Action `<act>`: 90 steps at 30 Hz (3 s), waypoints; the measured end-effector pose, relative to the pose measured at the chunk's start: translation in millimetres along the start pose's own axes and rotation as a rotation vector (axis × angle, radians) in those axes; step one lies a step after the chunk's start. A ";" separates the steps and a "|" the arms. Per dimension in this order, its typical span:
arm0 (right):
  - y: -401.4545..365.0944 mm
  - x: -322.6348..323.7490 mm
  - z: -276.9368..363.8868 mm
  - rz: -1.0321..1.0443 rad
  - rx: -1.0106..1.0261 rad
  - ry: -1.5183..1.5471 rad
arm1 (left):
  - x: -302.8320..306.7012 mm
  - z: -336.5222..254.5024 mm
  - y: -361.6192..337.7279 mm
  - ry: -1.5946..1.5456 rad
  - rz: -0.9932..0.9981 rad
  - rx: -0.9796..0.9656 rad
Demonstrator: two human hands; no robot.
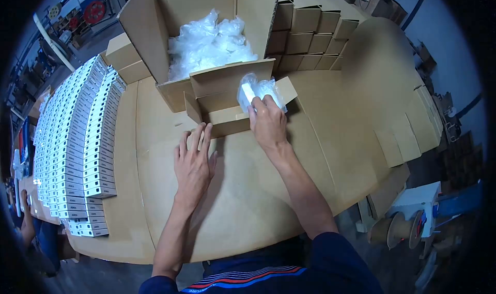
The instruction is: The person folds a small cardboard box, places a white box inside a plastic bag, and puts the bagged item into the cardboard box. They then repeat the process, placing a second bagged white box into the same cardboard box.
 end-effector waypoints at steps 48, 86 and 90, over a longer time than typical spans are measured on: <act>-71.9 -192.9 398.6 0.803 0.820 0.462 | 100.7 249.7 -248.1 0.006 -0.407 0.468; 206.5 12.8 8.0 0.166 0.136 0.474 | 43.3 166.1 353.7 -0.390 -0.117 0.246; 236.3 -3.7 10.1 0.058 0.206 0.344 | 81.6 163.6 330.5 -0.570 -0.274 0.282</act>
Point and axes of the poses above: each hand's wrist, its own y-axis towards the middle knuckle, its own x-axis out of the back of the hand, z = x × y, the point moved 9 cm from there along y, towards the middle knuckle, and after that the axes turned 12 degrees about z, right-handed, at the moved point
